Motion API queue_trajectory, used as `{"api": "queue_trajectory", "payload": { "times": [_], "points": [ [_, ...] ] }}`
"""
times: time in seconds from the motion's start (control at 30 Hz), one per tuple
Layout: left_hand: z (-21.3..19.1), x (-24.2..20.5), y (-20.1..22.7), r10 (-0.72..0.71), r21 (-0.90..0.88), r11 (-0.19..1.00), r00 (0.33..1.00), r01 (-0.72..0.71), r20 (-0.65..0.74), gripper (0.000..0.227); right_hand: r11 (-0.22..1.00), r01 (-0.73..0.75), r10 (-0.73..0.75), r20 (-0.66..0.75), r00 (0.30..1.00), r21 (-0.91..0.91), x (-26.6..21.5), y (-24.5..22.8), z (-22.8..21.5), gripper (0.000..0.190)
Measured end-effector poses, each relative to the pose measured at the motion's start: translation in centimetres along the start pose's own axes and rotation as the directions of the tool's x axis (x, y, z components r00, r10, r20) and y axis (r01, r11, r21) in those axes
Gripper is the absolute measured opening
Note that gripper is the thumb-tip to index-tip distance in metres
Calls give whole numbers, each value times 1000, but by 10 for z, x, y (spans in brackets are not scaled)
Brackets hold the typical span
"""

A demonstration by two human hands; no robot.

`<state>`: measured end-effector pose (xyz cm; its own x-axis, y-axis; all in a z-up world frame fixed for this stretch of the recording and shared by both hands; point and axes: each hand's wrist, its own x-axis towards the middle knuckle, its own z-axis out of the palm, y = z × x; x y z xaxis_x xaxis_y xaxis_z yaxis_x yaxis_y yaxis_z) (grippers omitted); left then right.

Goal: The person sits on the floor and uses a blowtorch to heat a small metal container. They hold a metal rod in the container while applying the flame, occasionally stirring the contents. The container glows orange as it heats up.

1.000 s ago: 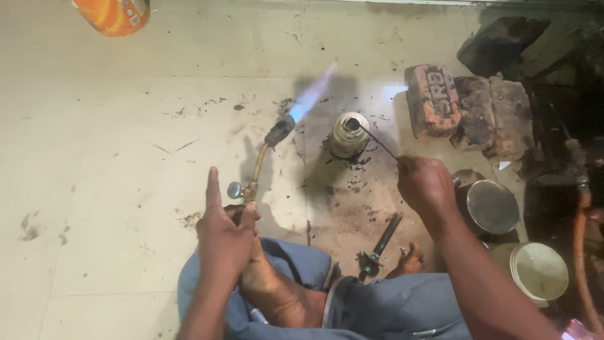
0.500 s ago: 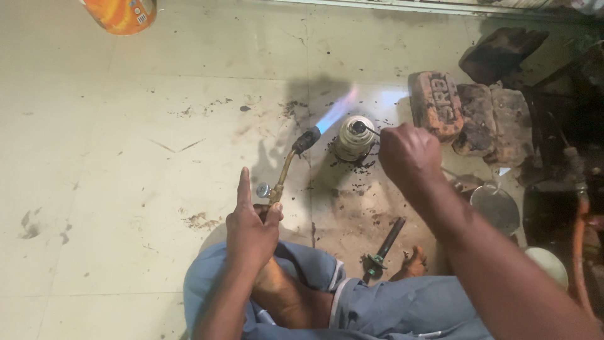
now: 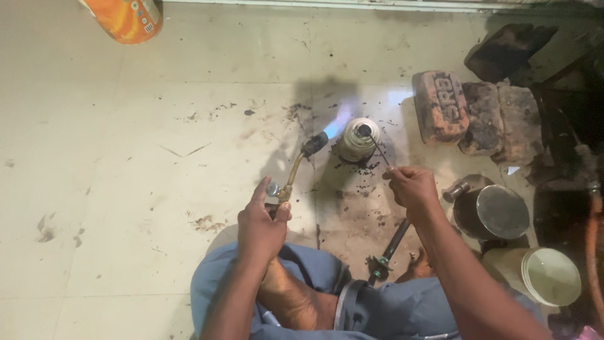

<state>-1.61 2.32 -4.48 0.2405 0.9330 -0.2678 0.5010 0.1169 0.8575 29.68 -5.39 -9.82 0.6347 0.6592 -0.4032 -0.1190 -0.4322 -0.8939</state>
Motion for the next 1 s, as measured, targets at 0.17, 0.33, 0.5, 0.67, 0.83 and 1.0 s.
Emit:
{"api": "queue_trajectory", "payload": {
  "times": [0.17,0.33,0.5,0.67,0.83,1.0],
  "points": [
    [7,-2,-6,-22,44,999,999,20,44,69,999,-3,1,-39,999,-47,-10,22,-17,25],
    [13,-8,-12,35,140,989,997,-44,66,69,998,52,-52,-5,999,25,-22,50,-35,23],
    [25,-10,-12,-59,154,987,987,36,149,69,993,32,-32,-6,999,115,-19,58,-50,22],
    [29,-6,-9,77,152,985,996,-84,52,69,989,29,-30,8,1000,142,-25,56,-59,22],
    [30,-7,11,-42,138,990,985,18,170,68,994,25,-23,-20,1000,105,-30,50,-62,22],
    [28,-16,24,-76,122,991,977,52,198,69,986,45,-41,-24,999,160,-38,51,-55,20]
  ]
}}
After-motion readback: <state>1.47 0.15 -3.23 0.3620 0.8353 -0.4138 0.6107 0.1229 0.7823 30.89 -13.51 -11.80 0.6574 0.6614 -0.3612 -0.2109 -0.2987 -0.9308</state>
